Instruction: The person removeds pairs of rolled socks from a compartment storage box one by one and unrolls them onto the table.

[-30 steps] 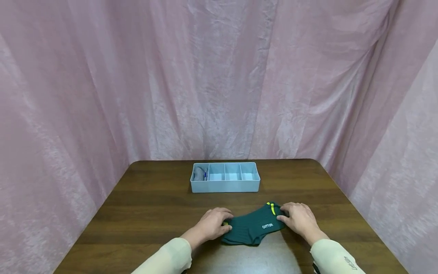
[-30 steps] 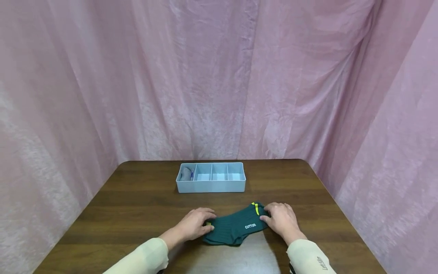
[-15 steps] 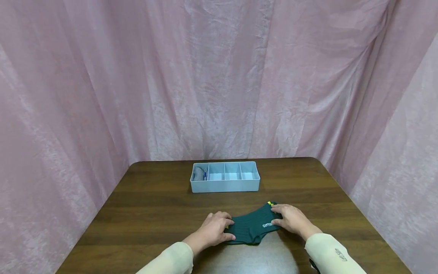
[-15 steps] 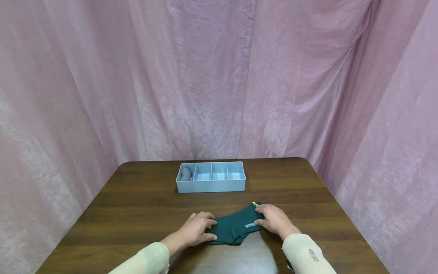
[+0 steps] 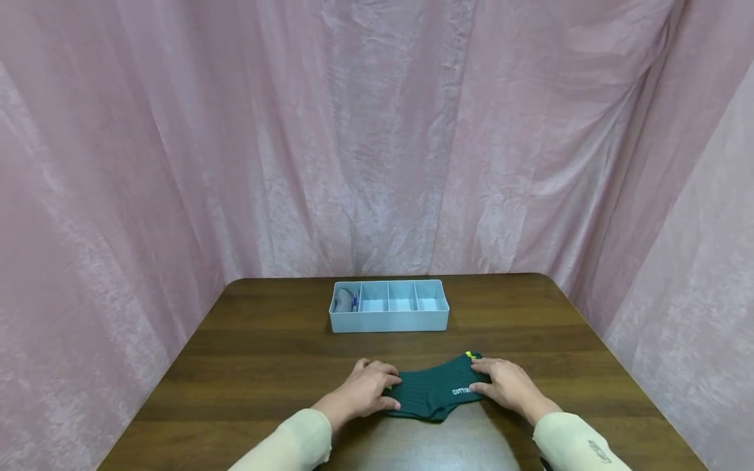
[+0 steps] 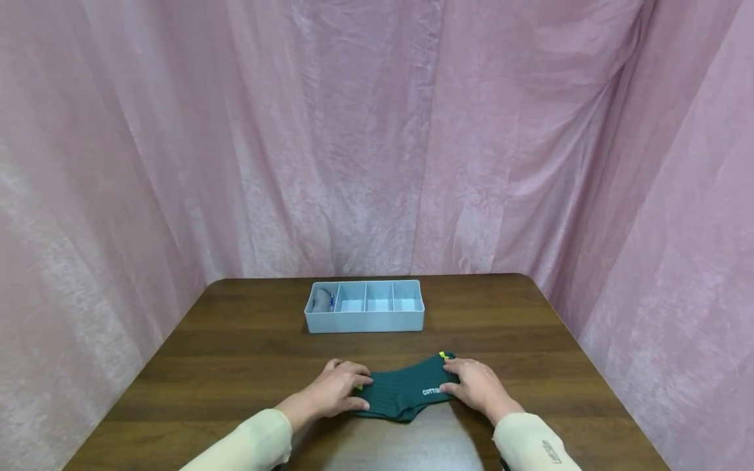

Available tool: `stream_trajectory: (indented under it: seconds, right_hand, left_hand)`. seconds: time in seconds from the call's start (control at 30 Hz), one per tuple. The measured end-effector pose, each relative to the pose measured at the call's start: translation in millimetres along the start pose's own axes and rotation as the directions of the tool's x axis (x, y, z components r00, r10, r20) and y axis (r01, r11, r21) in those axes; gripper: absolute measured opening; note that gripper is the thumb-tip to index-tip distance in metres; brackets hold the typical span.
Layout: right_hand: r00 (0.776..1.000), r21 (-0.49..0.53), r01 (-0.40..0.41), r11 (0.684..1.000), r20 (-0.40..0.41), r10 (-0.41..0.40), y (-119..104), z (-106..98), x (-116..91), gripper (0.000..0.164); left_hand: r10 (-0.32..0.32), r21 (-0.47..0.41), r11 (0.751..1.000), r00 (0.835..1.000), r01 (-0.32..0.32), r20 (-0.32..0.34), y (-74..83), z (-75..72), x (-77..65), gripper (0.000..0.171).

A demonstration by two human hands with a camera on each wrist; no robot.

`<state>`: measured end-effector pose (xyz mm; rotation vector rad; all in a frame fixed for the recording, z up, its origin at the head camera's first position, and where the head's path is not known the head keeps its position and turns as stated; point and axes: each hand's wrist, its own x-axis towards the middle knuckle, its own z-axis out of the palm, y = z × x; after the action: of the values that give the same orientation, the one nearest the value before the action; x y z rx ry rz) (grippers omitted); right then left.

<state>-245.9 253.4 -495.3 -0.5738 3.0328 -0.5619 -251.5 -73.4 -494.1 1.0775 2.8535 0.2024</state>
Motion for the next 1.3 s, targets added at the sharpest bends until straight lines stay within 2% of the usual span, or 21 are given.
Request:
stream_trajectory:
  seconds: [0.27,0.4,0.7,0.9,1.17,1.3]
  right_hand:
    - [1.0,-0.015,0.019,1.0,-0.023,-0.019,-1.5,-0.5,-7.8,0.045]
    - [0.999,-0.014,0.005,1.0,-0.032,-0.005,-0.9,1.2,-14.1,0.045]
    - [0.997,-0.091,-0.005,0.996,-0.077,-0.002,-2.2,4.3,-18.9,0.043]
    - [0.997,-0.09,-0.019,0.996,-0.078,0.012,-6.2,0.1,-22.1,0.043]
    - [0.998,-0.06,-0.019,0.998,-0.069,0.015,-6.1,0.3,-24.2,0.043]
    - [0.998,-0.073,0.017,0.997,-0.062,-0.022,-5.5,-0.4,-23.0,0.04]
  left_hand:
    - [0.109,0.097,0.989,0.994,-0.108,-0.004,-15.3,-0.2,6.8,0.051]
    - [0.115,0.121,0.986,0.993,-0.114,-0.007,-21.6,-1.2,9.9,0.051]
    - [0.047,0.151,0.988,0.999,-0.043,-0.024,-25.8,-3.7,14.8,0.05]
    - [0.003,0.184,0.983,0.998,0.008,-0.062,-25.3,-3.3,18.4,0.049]
    - [-0.082,0.18,0.978,0.988,0.105,-0.132,-26.6,-0.5,21.8,0.045]
    - [-0.128,0.201,0.966,0.978,0.161,-0.164,-25.4,2.1,26.6,0.044]
